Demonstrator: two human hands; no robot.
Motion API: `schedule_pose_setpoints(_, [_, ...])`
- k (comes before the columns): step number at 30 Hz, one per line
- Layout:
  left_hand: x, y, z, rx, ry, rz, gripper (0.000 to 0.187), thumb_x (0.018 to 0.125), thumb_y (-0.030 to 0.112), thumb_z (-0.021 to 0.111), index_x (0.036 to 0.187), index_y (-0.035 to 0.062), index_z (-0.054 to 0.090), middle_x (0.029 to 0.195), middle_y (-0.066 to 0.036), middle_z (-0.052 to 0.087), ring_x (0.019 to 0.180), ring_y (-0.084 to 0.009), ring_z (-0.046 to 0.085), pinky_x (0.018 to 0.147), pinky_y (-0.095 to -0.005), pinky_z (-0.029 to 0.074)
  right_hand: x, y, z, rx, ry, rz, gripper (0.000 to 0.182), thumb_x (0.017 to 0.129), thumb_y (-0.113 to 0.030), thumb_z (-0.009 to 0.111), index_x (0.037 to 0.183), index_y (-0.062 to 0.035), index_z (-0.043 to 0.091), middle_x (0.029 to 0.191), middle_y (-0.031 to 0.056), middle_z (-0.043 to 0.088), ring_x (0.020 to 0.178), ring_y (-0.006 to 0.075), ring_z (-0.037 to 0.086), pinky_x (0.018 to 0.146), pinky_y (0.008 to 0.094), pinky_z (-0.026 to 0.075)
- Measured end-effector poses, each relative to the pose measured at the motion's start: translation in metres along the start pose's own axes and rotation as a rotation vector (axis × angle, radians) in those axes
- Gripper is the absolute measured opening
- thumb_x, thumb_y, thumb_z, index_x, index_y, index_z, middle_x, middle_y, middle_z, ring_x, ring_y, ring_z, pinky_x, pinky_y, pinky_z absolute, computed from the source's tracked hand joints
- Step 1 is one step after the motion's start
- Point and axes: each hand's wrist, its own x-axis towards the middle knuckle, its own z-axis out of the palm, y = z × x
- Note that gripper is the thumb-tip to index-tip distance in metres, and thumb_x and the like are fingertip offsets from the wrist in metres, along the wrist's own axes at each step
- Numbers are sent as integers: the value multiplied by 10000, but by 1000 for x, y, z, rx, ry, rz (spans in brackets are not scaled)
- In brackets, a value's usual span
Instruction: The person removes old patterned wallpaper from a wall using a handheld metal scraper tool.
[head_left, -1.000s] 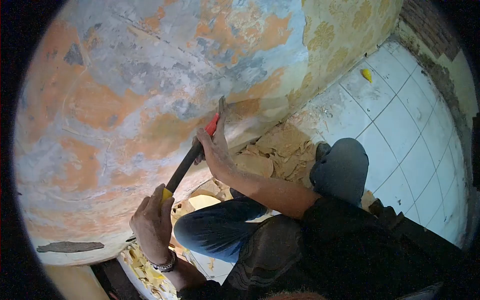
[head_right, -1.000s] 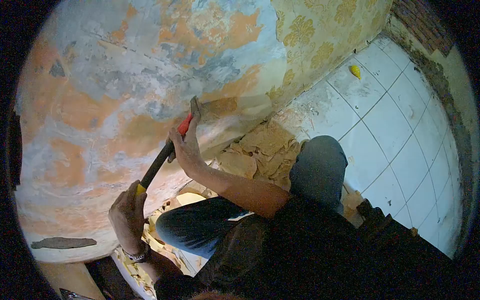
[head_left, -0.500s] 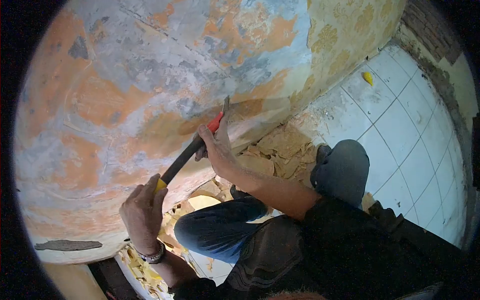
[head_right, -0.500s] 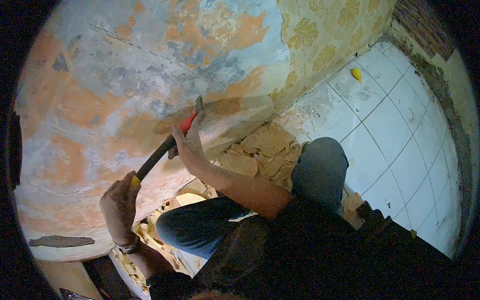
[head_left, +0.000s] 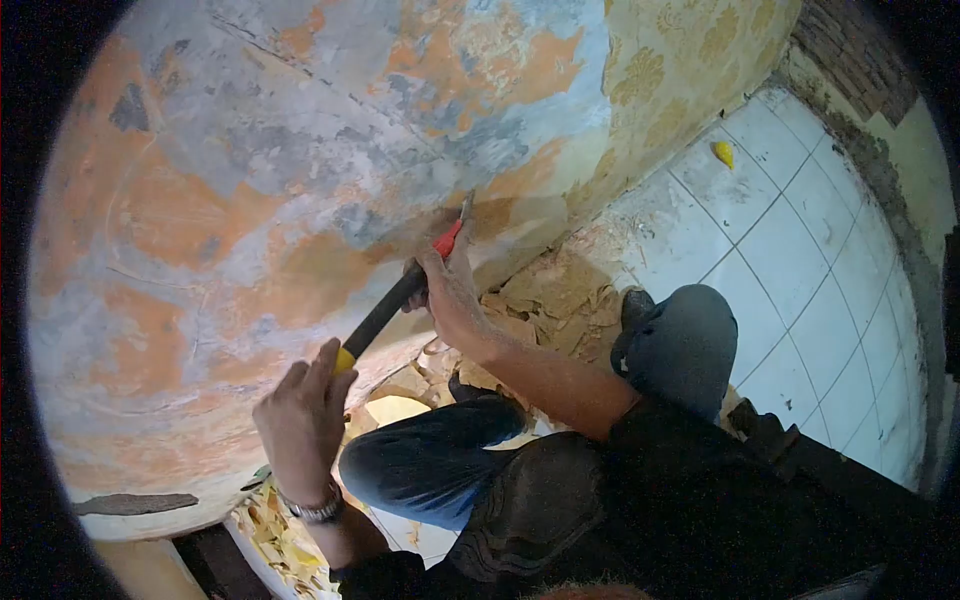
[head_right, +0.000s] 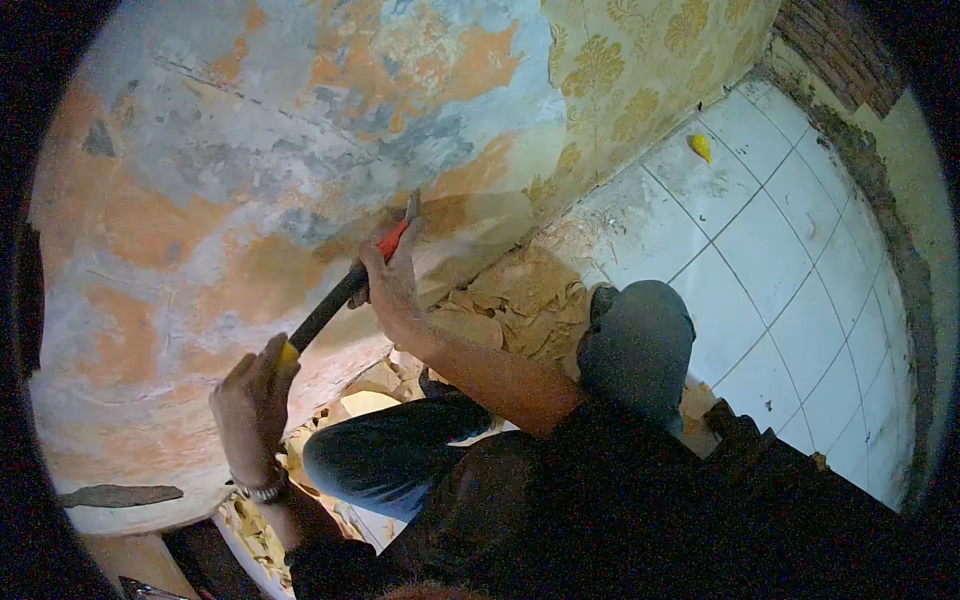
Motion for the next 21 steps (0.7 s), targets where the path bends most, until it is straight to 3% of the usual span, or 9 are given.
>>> schedule_pose_setpoints(1, [-7, 4, -7, 1, -3, 0, 327, 805, 201, 716, 1121, 127, 679, 771, -114, 639, 624, -267, 626, 540, -360, 473, -4, -2, 5, 1, 2, 2, 616, 962, -225, 546, 1380, -83, 117, 782, 81, 544, 496, 124, 523, 417, 261, 484])
schedule_pose_setpoints(3, [-23, 6, -17, 32, 85, -33, 376, 764, 216, 749, 1125, 136, 678, 693, -63, 586, 542, -228, 585, 494, -350, 445, -17, -8, 20, -24, -21, 55, 918, 959, -206, 528, 1450, -97, -240, 779, 72, 525, 487, 130, 520, 376, 254, 471])
schedule_pose_setpoints(10, [-17, 1, -23, -42, 93, -75, 355, 769, 179, 739, 1113, 111, 683, 703, -80, 601, 550, -237, 586, 498, -349, 444, -18, -11, 27, -20, -103, 21, 989, 975, -259, 523, 1390, -112, -363, 771, 80, 547, 495, 131, 527, 406, 257, 490])
schedule_pose_setpoints(11, [-16, -1, -23, -38, 98, -81, 355, 769, 179, 739, 1113, 111, 683, 703, -80, 601, 550, -237, 586, 498, -349, 444, -17, -10, 29, -19, -112, 23, 989, 975, -259, 523, 1390, -112, -363, 771, 80, 547, 495, 131, 527, 406, 257, 490])
schedule_pose_setpoints(13, [-14, -7, -22, -24, 83, -55, 312, 785, 171, 725, 1089, 110, 692, 709, -93, 612, 571, -252, 590, 517, -355, 449, -17, -7, 32, -26, -37, 8, 787, 970, -222, 527, 1442, -106, -92, 789, 89, 566, 523, 134, 566, 431, 266, 527])
schedule_pose_setpoints(20, [-8, -30, -17, -136, 80, -19, 297, 797, 210, 713, 1078, 115, 693, 716, -106, 621, 598, -267, 608, 541, -371, 455, -13, -1, 35, -5, -19, 32, 788, 968, -206, 523, 1444, -114, -98, 790, 89, 570, 519, 139, 567, 417, 262, 531])
schedule_pose_setpoints(21, [-11, -24, -18, -119, 81, -37, 296, 802, 218, 709, 1080, 118, 693, 720, -104, 625, 603, -267, 614, 542, -371, 459, -13, -1, 34, -3, -12, 11, 742, 968, -210, 526, 1432, -107, -43, 791, 89, 571, 516, 141, 565, 416, 267, 527])
